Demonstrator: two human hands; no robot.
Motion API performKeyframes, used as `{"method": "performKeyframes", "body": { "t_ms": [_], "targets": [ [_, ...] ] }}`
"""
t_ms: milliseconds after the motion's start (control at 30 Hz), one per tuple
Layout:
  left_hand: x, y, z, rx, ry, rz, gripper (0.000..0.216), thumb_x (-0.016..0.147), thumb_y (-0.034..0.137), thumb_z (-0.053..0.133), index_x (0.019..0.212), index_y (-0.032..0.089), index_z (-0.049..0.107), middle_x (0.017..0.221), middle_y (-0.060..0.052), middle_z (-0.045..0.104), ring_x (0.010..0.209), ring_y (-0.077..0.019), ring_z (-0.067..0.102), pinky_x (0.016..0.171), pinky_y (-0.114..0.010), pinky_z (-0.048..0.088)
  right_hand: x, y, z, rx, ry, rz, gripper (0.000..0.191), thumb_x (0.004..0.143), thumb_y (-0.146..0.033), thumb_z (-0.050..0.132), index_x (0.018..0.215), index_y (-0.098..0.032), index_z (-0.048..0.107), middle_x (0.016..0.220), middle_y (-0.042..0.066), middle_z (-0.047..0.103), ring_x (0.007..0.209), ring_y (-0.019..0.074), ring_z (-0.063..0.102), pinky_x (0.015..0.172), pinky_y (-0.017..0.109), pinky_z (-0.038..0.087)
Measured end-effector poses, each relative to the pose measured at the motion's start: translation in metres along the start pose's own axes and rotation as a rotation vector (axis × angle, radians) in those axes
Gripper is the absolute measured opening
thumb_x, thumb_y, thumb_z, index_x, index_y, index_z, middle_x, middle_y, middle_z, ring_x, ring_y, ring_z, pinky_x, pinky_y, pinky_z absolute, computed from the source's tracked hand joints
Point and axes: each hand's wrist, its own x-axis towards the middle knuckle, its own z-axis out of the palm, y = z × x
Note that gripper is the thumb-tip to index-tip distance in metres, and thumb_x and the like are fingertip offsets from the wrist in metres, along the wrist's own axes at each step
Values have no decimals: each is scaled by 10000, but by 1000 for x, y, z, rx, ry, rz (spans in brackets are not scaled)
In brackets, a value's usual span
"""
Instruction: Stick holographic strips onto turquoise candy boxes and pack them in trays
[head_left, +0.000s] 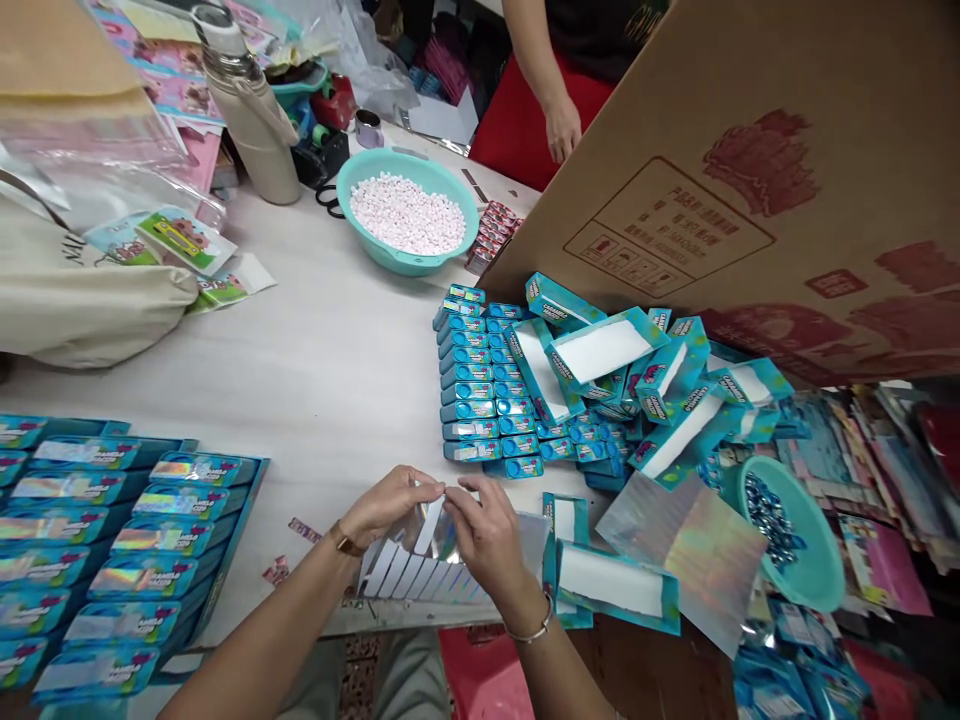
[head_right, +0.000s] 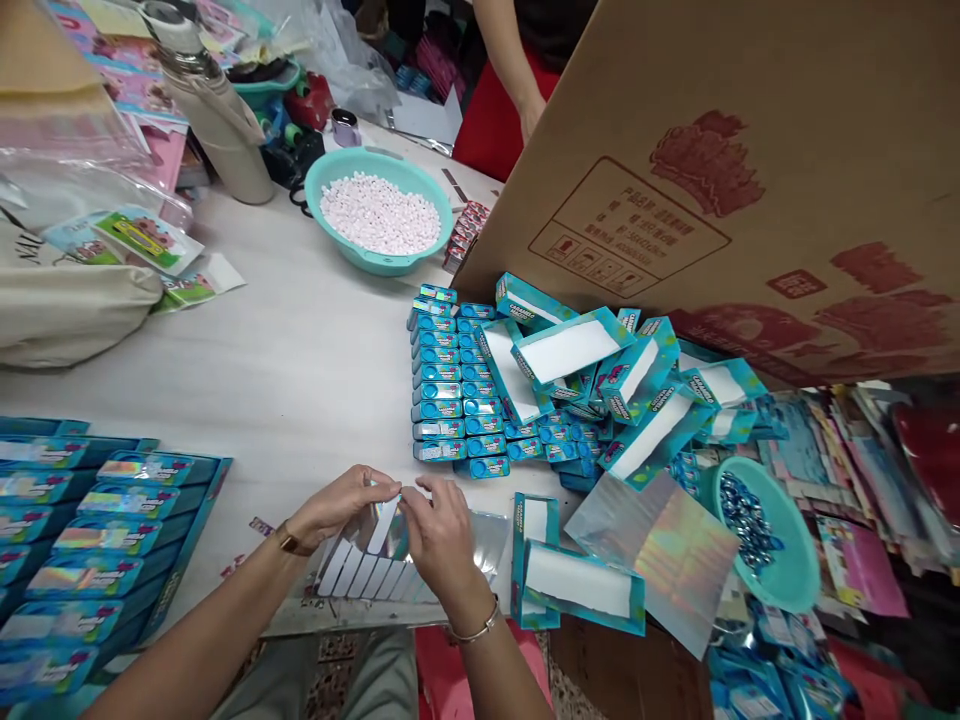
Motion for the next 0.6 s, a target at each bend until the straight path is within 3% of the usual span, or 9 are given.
{"method": "performKeyframes", "body": {
  "t_ms": [100,300,467,600],
  "targets": [
    [1,3,6,-16,63,5,441,674,552,717,659,126,602,538,13,553,314,-107,501,313,-204,317,-4,-1,2,-124,73,-32,275,925,-172,519,1160,-271,624,1121,87,597,1000,232,527,844,387,395],
    [1,6,13,-33,99,-41,412,654,543,710,655,146,599,409,52,448,298,-117,451,320,-208,254,-6,0,-2,-230,96,-90,331,896,-145,555,1177,-309,617,978,28,651,910,202,533,955,466,292],
    [4,4,14,-69,135,71,371,630,477,735,568,150,573,498,25,487,430,-96,448,429,-218,307,-3,-3,-6,-146,30,-57,301,899,-122,529,1117,-305,626,1007,12,665,955,203,548,1027,492,235],
    [6,1,15,1,189,142,412,667,498,704,526,151,533,533,24,454,459,-74,379,445,-207,260,-1,-5,-1,-18,139,10,186,916,-141,522,994,-267,635,973,8,672,934,191,559,997,455,275]
  ]
}}
